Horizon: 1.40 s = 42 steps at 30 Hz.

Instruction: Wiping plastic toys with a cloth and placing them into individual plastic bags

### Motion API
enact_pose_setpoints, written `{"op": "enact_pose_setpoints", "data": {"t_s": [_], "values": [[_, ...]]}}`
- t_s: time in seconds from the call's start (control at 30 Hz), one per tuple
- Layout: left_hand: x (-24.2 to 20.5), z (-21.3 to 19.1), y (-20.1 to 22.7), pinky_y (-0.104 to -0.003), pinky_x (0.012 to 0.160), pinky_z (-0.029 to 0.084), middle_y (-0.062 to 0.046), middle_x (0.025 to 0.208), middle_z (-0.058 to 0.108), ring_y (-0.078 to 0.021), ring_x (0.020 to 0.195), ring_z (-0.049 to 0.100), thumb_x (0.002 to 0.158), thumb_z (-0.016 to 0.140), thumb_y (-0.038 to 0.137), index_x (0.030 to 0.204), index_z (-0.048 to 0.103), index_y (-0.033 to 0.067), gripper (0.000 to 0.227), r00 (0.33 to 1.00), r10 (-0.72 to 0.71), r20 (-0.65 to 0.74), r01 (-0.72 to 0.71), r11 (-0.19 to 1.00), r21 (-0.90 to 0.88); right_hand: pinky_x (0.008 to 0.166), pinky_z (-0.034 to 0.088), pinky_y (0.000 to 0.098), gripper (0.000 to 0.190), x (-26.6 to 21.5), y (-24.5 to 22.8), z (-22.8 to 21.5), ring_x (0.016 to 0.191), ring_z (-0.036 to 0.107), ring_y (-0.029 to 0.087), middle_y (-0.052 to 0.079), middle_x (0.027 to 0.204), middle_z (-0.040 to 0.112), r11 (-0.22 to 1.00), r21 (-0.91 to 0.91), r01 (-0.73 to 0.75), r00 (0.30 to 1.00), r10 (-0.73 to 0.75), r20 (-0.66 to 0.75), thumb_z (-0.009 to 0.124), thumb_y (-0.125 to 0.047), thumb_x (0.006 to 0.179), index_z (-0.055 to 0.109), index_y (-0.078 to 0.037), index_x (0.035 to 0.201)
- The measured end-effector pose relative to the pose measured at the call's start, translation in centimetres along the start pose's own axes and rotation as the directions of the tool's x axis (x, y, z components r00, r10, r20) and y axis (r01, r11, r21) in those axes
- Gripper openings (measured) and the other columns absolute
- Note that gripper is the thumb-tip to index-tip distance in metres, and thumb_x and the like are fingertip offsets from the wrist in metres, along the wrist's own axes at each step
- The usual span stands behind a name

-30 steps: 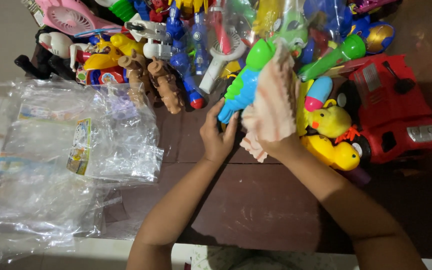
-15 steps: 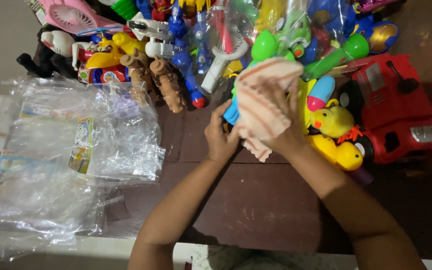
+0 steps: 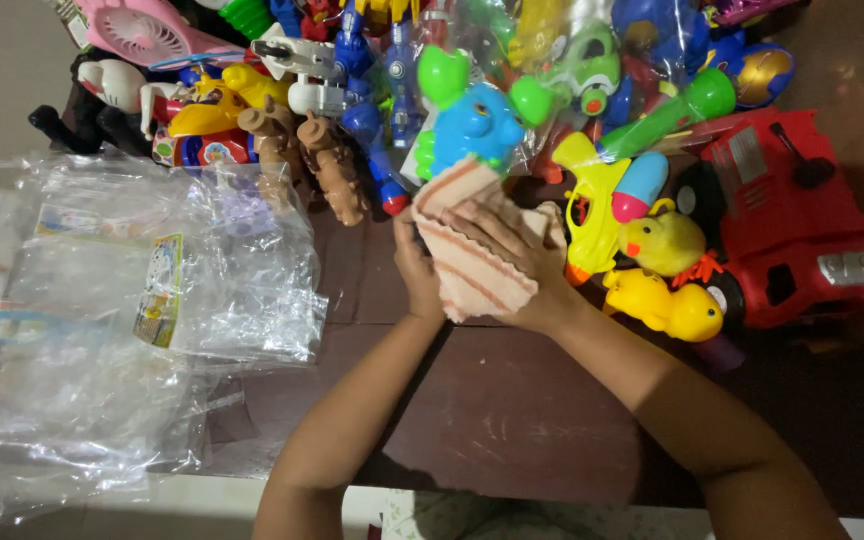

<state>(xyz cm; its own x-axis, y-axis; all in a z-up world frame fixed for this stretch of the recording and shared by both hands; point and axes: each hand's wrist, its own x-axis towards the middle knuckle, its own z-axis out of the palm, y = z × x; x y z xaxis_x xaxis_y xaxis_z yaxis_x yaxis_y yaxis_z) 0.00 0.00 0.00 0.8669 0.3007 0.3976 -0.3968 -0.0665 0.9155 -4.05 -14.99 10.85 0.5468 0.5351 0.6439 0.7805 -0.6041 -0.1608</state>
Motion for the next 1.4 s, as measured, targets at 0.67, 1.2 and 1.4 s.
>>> {"op": "enact_pose_setpoints", "data": {"t_s": [0.67,1.2,1.4], "values": [[-0.5,0.9,3.5,-0.053,0.094,0.052,-0.027,0.127,0.062,-0.0449,0.118,0.062,0.098,0.068,0.01,0.136,0.049,-0.0035,0.044,0.972,0.234,0.022,-0.234,0.972,0.011,0.102,0.05,0.0359,0.058,-1.2,-1.9,1.4,0.121,0.06,0.028,0.022,0.129,0.061,0.028,0.627,-0.778,0.306,0.89,0.339,0.049,-0.043,0.1,0.048,0.002,0.137],[-1.3,1.0,3.5,-0.047,0.082,0.051,-0.02,0.106,0.064,-0.0228,0.095,0.059,0.092,0.071,0.03,0.132,0.048,0.0022,0.054,0.986,0.149,0.071,-0.141,0.985,-0.102,0.115,0.039,0.0478,0.051,-4.7,-2.5,3.7,0.129,0.06,0.023,0.013,0.131,0.069,0.155,0.576,-0.803,0.369,0.888,0.275,0.067,-0.048,0.097,0.073,-0.006,0.124],[-1.2,1.4,2.8,-0.043,0.081,0.05,-0.015,0.103,0.058,-0.02,0.091,0.057,0.098,0.064,0.027,0.135,0.044,0.005,0.048,0.987,0.163,0.002,-0.162,0.984,-0.072,0.078,0.055,0.0475,0.011,-1.4,3.2,-3.3,0.09,0.072,0.028,0.02,0.081,0.07,0.776,0.363,-0.516,0.841,0.539,0.045,0.069,-0.011,0.086,0.077,-0.004,0.09]]}}
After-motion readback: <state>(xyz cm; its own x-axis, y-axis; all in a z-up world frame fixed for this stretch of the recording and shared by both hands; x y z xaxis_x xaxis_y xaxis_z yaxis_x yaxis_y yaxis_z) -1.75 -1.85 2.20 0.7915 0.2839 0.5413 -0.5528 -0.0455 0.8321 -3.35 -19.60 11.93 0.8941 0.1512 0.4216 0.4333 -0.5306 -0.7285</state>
